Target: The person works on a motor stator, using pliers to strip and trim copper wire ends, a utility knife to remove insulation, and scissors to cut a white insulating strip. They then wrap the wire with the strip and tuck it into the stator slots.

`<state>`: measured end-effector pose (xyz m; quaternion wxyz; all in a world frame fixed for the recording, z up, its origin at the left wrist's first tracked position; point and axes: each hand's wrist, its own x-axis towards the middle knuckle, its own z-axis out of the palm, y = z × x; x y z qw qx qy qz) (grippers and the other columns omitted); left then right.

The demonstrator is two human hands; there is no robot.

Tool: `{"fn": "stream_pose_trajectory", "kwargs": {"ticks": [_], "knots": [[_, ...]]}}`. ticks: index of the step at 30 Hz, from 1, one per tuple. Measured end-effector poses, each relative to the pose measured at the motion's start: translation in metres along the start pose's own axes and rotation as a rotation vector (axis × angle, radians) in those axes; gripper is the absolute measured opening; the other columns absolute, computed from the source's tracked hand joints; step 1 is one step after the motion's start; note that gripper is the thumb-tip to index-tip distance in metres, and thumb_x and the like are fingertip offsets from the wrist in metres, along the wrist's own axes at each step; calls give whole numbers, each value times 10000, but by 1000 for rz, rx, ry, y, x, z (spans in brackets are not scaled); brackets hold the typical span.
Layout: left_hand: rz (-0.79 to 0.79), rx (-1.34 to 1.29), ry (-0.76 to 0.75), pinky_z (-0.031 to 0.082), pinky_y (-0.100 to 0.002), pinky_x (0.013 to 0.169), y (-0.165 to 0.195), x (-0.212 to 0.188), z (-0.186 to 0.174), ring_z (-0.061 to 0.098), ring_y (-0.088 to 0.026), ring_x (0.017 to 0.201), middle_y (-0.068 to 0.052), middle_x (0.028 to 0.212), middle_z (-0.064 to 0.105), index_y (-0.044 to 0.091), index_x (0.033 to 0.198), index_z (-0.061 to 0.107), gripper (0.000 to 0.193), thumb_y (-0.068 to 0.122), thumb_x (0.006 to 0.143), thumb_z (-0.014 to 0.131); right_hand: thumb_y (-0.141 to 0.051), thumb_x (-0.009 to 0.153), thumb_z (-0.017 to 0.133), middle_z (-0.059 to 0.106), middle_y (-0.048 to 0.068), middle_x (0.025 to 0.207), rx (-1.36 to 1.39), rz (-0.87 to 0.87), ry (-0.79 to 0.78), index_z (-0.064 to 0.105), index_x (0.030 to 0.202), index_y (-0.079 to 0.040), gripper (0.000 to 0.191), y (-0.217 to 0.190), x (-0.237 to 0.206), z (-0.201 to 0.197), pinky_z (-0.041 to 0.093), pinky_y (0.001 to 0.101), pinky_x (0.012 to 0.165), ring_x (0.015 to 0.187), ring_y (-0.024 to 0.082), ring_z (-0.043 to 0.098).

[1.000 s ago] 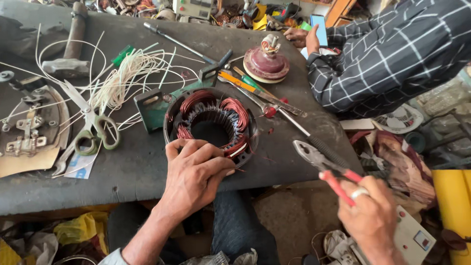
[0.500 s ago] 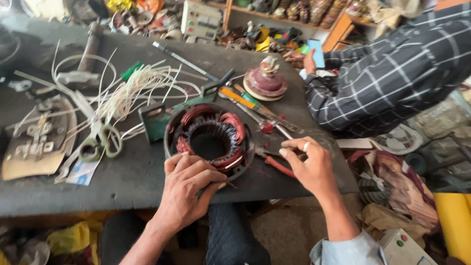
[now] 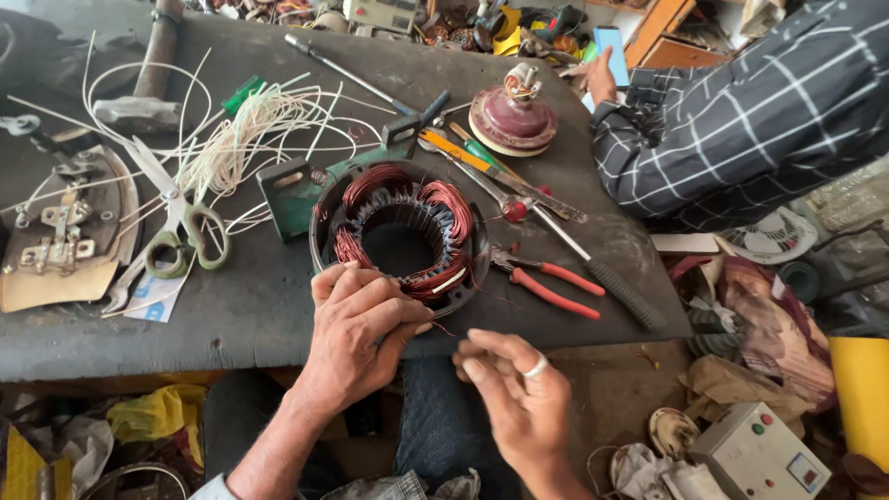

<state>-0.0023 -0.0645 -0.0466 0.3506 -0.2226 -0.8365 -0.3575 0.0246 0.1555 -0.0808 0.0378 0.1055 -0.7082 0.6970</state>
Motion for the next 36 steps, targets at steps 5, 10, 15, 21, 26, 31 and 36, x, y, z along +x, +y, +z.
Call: {"fn": "stream_pose_trajectory", "kwargs": {"ticks": [5,10,15,21,26,31,36], "knots": [[-18,1,4,342,-382,987,4,-2,-7,599,-186,975,43,863,645,187,903,751,130,184,789,814,91,956,661,724,111,1103,-138,-316,62,709,1151,31,209,7,4,27,577,218,793,944,124,712],[-35,-3,7,336,-385,986,6,-2,-9,598,-186,965,41,845,639,179,894,745,123,185,792,813,83,926,640,645,127,1184,-90,-283,35,673,1206,11,291,-8,7,36,583,237,843,995,143,688],[-75,3,1,333,-394,988,9,2,-2,597,-191,948,39,823,643,172,884,746,120,191,782,806,16,867,723,606,137,1180,-582,-654,25,695,1172,-55,315,-15,8,28,571,278,852,972,196,695],[-73,-12,0,334,-391,989,9,4,0,597,-193,962,35,830,639,171,898,735,141,209,781,805,-24,823,807,636,138,1094,-658,-606,86,722,1142,-63,333,-9,21,23,588,271,710,860,192,711],[-75,-7,-11,340,-391,980,11,6,2,600,-180,952,45,822,640,180,889,736,134,219,784,809,-88,754,880,674,88,981,-415,-513,26,706,1106,-30,397,-13,28,23,582,269,685,785,167,707],[-40,-18,-26,340,-393,957,12,7,-8,596,-189,962,49,847,655,184,894,743,131,200,778,803,91,846,734,665,70,985,-555,-704,-47,748,1078,-70,283,-31,51,21,579,274,707,823,173,712],[-91,-21,-45,350,-391,953,15,9,-5,599,-187,958,49,821,648,178,876,747,149,188,741,809,64,791,774,606,67,899,-712,-932,-219,788,1035,-93,290,-53,73,2,494,312,597,712,186,644]]}}
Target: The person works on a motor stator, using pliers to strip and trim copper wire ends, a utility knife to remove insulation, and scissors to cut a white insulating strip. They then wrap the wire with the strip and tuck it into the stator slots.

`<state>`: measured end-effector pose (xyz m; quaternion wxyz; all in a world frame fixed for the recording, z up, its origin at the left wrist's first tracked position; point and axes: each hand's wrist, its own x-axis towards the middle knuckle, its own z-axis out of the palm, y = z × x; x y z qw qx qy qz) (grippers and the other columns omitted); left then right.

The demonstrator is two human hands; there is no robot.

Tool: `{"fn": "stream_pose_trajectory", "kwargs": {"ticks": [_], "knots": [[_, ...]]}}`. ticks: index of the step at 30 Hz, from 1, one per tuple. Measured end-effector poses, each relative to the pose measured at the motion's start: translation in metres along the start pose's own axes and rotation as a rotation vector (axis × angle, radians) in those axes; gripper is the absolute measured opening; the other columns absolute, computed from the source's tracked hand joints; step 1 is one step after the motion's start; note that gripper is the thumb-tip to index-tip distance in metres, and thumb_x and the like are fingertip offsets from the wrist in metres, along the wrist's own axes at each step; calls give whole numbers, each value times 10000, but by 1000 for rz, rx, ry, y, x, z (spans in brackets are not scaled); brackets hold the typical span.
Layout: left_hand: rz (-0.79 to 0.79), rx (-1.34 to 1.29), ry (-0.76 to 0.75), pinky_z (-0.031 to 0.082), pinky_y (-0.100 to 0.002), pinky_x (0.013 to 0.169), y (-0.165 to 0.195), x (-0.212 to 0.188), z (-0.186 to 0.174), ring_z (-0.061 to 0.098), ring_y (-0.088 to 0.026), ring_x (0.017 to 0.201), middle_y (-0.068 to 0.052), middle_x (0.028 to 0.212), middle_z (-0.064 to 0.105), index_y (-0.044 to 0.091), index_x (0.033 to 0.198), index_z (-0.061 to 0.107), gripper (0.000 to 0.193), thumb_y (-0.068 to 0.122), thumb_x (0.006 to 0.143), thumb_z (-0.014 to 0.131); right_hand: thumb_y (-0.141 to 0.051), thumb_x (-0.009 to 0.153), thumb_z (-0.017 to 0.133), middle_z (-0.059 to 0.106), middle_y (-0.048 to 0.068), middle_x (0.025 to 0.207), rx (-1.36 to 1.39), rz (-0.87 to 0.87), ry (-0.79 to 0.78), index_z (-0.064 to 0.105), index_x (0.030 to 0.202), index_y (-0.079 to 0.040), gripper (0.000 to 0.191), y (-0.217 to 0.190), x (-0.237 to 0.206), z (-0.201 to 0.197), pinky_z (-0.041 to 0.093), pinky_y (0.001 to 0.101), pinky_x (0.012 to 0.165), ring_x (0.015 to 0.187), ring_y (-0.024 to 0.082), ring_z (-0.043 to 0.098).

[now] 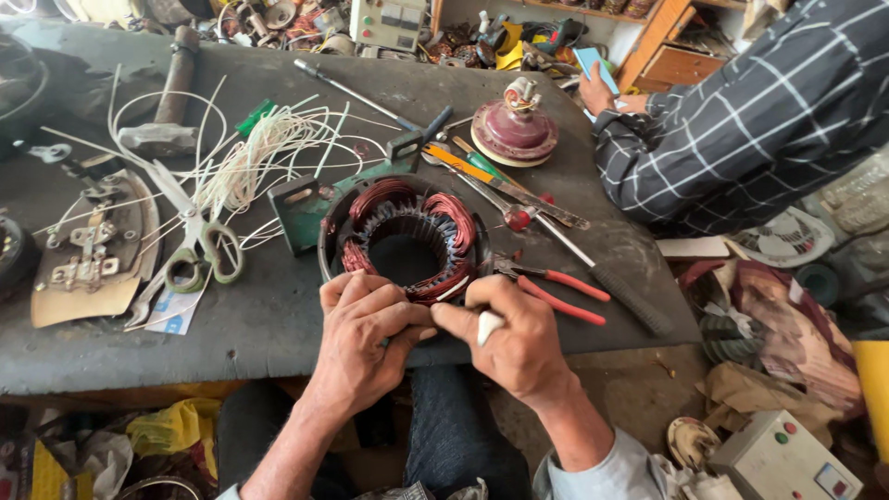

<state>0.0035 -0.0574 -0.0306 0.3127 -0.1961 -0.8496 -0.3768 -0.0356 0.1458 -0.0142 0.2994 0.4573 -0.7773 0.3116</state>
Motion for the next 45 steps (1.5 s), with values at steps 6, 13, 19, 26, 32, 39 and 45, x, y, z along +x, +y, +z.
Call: {"fn": "stream_pose_trajectory", "kwargs": {"ticks": [6,13,19,26,32,39,45], "knots": [[3,-3,17,348,-389,949,2,7,-4,594,-201,953,30,803,638,181,883,757,142,191,754,814,31,919,678,645,73,977,139,418,238,739,1006,-21,119,-24,-5,-11,564,228,554,688,119,692],[1,-63,-39,330,-407,970,11,13,-12,609,-182,965,36,860,685,167,901,766,149,157,756,796,-102,897,763,726,142,943,-308,414,86,748,982,-42,105,115,20,-46,553,407,737,845,323,707],[15,-53,-35,337,-403,991,25,2,-28,612,-195,1014,33,914,699,166,919,748,154,122,773,769,-330,733,820,727,132,1008,-441,267,-242,799,1044,-136,367,213,63,40,473,526,763,973,385,663],[58,-70,-5,352,-395,1013,17,-20,-44,611,-199,1052,21,1009,684,173,957,741,166,106,806,752,-324,862,726,674,174,996,-439,157,-319,763,1040,-134,263,228,59,98,518,502,845,967,383,662],[40,-46,-34,338,-403,1008,9,-14,-23,601,-196,1065,27,982,684,162,939,748,170,108,779,775,-134,959,584,699,189,1039,-510,268,-362,695,1118,-96,197,241,54,59,548,511,839,956,390,693],[54,-37,-35,330,-409,1036,-7,-9,-15,598,-189,1084,35,1005,687,166,937,736,177,118,774,786,-94,1080,594,581,68,873,281,754,30,587,1352,-73,273,118,22,-90,425,301,596,674,139,540],[72,-29,-32,324,-414,1009,-17,-2,-4,589,-218,1068,16,1000,675,151,935,717,179,115,769,774,-52,990,572,652,94,773,616,848,214,511,1264,-19,283,5,-81,-59,536,283,502,560,128,613]]}}
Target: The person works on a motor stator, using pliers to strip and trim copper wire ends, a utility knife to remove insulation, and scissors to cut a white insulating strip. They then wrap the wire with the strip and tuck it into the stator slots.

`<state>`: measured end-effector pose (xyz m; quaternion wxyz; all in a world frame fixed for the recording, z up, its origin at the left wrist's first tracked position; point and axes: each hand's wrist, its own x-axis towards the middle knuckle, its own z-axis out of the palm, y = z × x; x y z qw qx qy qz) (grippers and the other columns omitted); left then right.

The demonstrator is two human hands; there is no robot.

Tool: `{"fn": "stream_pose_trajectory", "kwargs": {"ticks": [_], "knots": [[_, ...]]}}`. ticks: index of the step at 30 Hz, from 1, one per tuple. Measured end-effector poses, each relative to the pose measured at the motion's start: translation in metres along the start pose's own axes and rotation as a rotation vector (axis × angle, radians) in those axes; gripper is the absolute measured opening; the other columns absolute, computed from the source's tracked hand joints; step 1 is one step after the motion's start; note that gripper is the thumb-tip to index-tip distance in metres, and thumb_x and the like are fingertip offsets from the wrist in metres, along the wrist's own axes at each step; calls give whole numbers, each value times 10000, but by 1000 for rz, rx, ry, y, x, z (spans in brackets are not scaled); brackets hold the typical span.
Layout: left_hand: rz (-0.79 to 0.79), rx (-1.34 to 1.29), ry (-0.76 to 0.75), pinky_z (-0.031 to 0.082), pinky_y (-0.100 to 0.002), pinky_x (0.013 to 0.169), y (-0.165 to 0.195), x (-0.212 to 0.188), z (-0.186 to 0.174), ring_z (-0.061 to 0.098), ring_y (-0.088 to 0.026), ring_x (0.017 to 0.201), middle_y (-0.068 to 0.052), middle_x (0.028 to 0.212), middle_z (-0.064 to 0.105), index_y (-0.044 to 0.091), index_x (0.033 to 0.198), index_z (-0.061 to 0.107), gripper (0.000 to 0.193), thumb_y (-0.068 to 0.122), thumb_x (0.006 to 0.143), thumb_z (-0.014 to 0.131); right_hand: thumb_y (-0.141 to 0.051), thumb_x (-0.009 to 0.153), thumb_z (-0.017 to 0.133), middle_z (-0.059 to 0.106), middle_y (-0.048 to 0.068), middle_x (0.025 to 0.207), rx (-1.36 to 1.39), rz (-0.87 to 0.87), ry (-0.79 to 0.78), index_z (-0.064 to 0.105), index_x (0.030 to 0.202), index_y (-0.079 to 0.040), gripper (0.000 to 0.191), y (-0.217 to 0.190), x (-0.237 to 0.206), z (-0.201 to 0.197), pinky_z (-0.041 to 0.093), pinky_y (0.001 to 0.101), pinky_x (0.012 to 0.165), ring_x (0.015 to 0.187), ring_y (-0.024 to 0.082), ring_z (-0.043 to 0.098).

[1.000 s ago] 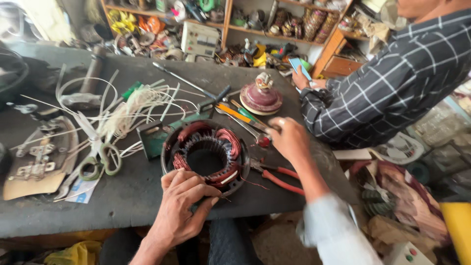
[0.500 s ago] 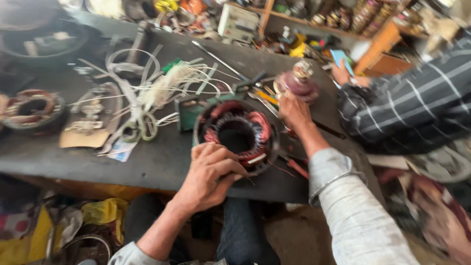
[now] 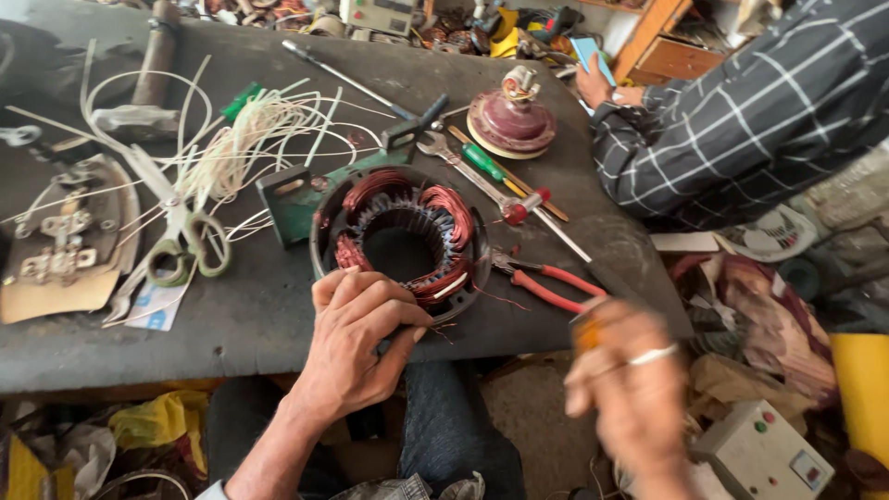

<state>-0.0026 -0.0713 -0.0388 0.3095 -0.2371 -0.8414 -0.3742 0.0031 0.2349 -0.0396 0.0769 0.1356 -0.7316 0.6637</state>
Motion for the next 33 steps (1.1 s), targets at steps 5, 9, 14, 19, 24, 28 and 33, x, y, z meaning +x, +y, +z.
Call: {"fn": "stream_pose_trajectory", "kwargs": {"ticks": [5,9,14,19,24,28,33], "knots": [[-41,-29,12,335,-399,1013,5,3,1,600,-195,1060,35,994,692,151,947,713,150,100,810,749,1,980,578,715,93,914,-153,-19,8,567,1223,-10,243,44,-28,55,589,278,663,722,132,698],[-41,-36,-2,338,-397,1003,7,0,-2,599,-190,1046,38,956,682,157,928,715,150,103,793,749,76,865,631,753,87,964,-379,-144,159,600,1260,-2,403,47,-18,87,583,266,614,709,126,728],[-9,8,29,332,-408,1011,2,-9,-4,590,-205,1059,29,959,670,163,912,723,135,107,792,747,86,870,760,705,92,906,-385,-482,178,637,1228,-30,397,46,-2,116,601,271,723,793,154,736],[-12,29,24,328,-410,1017,-1,-9,-2,586,-211,1039,23,922,646,170,901,728,155,88,770,729,33,841,822,713,125,977,-421,-662,124,617,1199,-40,419,49,10,126,600,286,726,839,194,742],[-27,54,16,321,-417,994,-3,-7,1,581,-216,1013,20,865,610,162,914,726,168,90,762,735,26,872,795,679,82,870,-408,-659,-13,617,1172,-30,353,39,14,124,557,305,615,718,167,698],[-7,36,1,326,-416,994,-9,-7,-4,584,-208,1003,23,858,607,185,884,723,215,60,711,697,34,766,785,621,69,706,-375,-559,165,680,1078,-47,339,22,-2,112,435,292,494,540,155,562],[9,17,19,323,-417,986,-10,-7,-5,582,-214,1014,29,875,611,188,896,721,221,64,716,688,14,872,760,704,83,857,-553,-655,86,625,1180,-75,348,34,13,107,556,315,648,740,204,703]]}}
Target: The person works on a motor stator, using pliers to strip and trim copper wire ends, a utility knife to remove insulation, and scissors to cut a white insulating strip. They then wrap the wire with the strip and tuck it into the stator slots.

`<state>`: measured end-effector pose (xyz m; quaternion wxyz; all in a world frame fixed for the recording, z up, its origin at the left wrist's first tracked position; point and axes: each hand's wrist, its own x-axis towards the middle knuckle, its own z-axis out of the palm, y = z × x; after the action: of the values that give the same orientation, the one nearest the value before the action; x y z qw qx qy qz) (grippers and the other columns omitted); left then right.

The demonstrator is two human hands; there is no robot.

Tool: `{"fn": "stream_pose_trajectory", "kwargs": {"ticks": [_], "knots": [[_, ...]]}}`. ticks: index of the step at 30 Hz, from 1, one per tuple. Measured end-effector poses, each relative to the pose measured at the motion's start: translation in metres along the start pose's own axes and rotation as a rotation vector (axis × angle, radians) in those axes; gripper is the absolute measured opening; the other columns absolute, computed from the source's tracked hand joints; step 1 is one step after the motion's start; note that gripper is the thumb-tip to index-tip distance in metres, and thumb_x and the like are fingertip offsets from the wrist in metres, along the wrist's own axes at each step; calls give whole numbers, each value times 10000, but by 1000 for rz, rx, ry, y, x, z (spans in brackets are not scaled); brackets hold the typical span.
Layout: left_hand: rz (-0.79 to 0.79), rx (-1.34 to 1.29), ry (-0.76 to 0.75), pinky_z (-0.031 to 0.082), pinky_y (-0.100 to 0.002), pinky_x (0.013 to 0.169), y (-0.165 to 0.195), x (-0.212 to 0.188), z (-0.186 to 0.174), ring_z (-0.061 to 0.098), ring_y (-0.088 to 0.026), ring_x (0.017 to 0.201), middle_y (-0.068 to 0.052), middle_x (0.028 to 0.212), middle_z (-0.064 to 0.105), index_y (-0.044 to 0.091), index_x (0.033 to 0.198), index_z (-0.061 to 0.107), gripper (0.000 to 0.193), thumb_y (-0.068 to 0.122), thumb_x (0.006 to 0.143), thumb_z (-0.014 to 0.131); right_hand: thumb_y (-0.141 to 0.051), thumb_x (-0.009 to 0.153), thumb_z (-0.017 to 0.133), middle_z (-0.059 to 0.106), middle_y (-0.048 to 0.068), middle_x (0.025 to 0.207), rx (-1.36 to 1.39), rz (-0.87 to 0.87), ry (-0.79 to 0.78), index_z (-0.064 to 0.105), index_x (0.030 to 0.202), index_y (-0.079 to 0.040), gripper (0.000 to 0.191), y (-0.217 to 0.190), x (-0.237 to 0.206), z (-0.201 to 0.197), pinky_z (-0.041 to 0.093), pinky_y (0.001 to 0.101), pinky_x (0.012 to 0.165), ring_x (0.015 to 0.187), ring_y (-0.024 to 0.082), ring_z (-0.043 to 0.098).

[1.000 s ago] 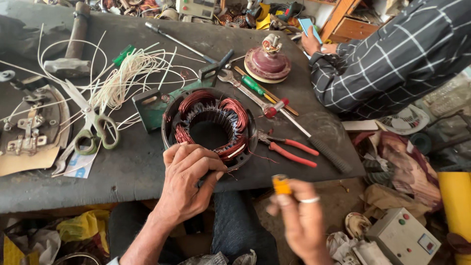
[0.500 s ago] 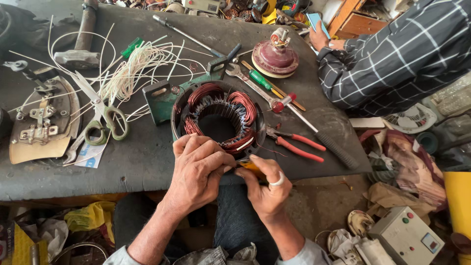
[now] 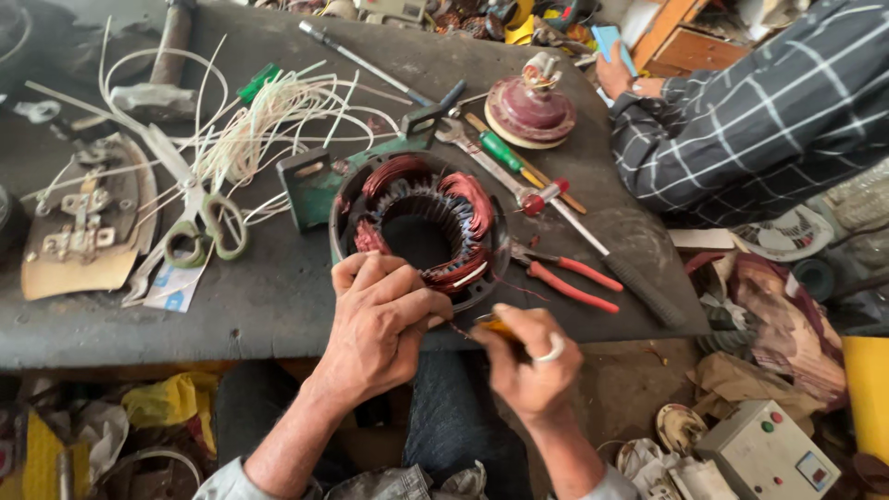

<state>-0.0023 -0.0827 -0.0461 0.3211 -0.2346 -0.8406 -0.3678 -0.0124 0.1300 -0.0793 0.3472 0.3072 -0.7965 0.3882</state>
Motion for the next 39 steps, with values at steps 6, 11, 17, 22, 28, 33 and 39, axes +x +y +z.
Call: {"fn": "stream_pose_trajectory", "kwargs": {"ticks": [6,11,17,22,28,33,39], "knots": [[-14,21,-11,323,-417,979,6,2,-2,578,-223,1016,24,871,608,188,934,735,255,68,713,695,-22,869,816,667,78,803,158,-137,-104,615,1160,-87,360,1,9,17,529,324,606,669,200,661],[-10,9,-32,324,-415,1004,1,0,-9,587,-209,1020,35,846,602,201,896,724,223,56,730,692,-16,770,810,612,33,691,174,68,18,664,1111,-95,380,-18,-1,-12,449,306,506,530,166,555],[-17,12,-26,319,-418,977,7,6,0,589,-212,1030,40,862,632,195,883,722,190,94,722,713,-46,877,828,682,72,868,0,-152,28,628,1207,-106,390,5,2,6,554,327,627,698,225,676],[-36,17,-24,319,-414,942,19,15,2,583,-219,1016,37,864,640,188,896,734,209,89,714,712,-10,836,821,653,51,832,74,-202,-18,628,1199,-99,420,-9,19,-4,511,331,597,648,219,634],[-45,32,-40,316,-429,959,15,13,-1,586,-206,997,37,823,624,202,866,736,194,85,713,712,36,802,823,672,29,799,132,-36,43,656,1163,-93,418,-25,17,-26,531,257,532,588,144,637],[-45,16,-36,320,-414,953,17,10,6,581,-211,1008,39,859,640,193,902,741,215,68,729,714,-26,846,848,674,77,868,55,-179,-9,645,1197,-79,409,-1,9,0,531,309,603,699,202,676],[-32,21,-34,326,-417,975,12,3,-6,598,-205,1021,44,842,626,197,881,736,213,78,705,718,-53,824,849,640,50,732,98,-26,-95,682,1100,-64,323,-22,-2,-16,470,302,531,590,165,591]]}}
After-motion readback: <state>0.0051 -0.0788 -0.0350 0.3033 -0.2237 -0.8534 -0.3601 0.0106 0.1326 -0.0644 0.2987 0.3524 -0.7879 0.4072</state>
